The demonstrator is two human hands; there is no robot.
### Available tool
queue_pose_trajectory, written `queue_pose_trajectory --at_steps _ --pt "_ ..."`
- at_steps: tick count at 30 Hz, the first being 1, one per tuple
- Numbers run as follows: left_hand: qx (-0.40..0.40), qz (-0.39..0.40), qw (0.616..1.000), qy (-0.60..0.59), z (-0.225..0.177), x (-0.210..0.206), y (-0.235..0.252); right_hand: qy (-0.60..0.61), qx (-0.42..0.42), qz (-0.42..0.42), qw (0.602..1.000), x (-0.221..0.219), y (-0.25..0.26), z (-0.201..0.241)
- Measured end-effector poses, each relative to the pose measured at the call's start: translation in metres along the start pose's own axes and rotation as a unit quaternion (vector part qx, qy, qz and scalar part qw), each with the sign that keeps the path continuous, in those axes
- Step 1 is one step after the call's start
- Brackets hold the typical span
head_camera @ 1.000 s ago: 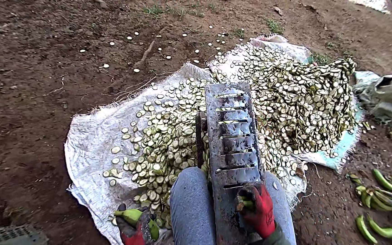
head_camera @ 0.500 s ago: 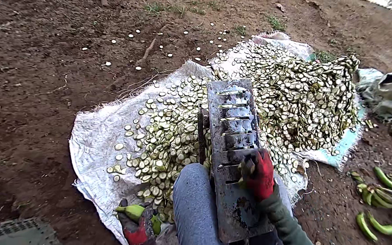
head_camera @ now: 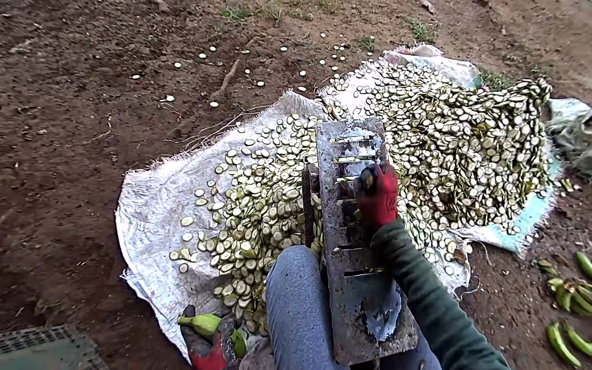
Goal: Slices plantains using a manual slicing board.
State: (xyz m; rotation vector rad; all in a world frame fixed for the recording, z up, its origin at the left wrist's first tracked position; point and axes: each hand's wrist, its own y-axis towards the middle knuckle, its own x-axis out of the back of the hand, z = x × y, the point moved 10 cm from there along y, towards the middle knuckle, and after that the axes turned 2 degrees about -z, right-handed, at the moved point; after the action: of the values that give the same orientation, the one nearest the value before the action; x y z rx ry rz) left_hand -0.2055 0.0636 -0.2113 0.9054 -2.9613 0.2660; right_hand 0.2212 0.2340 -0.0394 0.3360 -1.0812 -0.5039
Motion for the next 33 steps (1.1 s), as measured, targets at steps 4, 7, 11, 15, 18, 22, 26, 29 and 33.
queue_pose_trajectory --at_steps 4,7,11,15,18,22,26,29,33 --pt "0.005 -0.005 1.000 0.014 0.017 0.003 0.008 0.000 -0.002 -0.025 1.000 0.054 -0.164 0.004" --pt "0.023 -0.006 0.999 0.029 0.015 -0.005 0.009 -0.056 0.027 -0.032 0.998 0.048 -0.146 0.014" --pt "0.008 -0.002 1.000 0.019 0.003 -0.015 0.007 -0.104 0.013 0.106 0.989 -0.023 -0.003 0.006" --pt "-0.007 -0.008 1.000 0.002 -0.007 -0.013 0.001 -0.130 -0.057 0.159 0.977 -0.052 0.078 -0.004" --pt "-0.003 0.001 1.000 0.005 -0.007 -0.010 -0.003 -0.065 -0.018 0.113 0.991 -0.023 -0.001 0.005" --pt "0.015 0.002 1.000 0.013 0.006 -0.008 0.002 -0.025 0.038 0.058 0.997 0.027 -0.170 0.013" --pt "0.024 -0.004 1.000 0.019 0.012 -0.013 0.009 -0.076 0.023 0.135 0.988 0.011 -0.133 0.014" --pt "0.022 0.002 1.000 0.011 0.008 -0.019 0.011 -0.123 -0.046 0.254 0.958 -0.031 -0.033 0.003" --pt "0.026 0.006 1.000 -0.005 0.001 -0.018 0.009 -0.138 -0.035 0.170 0.975 -0.061 0.090 -0.004"
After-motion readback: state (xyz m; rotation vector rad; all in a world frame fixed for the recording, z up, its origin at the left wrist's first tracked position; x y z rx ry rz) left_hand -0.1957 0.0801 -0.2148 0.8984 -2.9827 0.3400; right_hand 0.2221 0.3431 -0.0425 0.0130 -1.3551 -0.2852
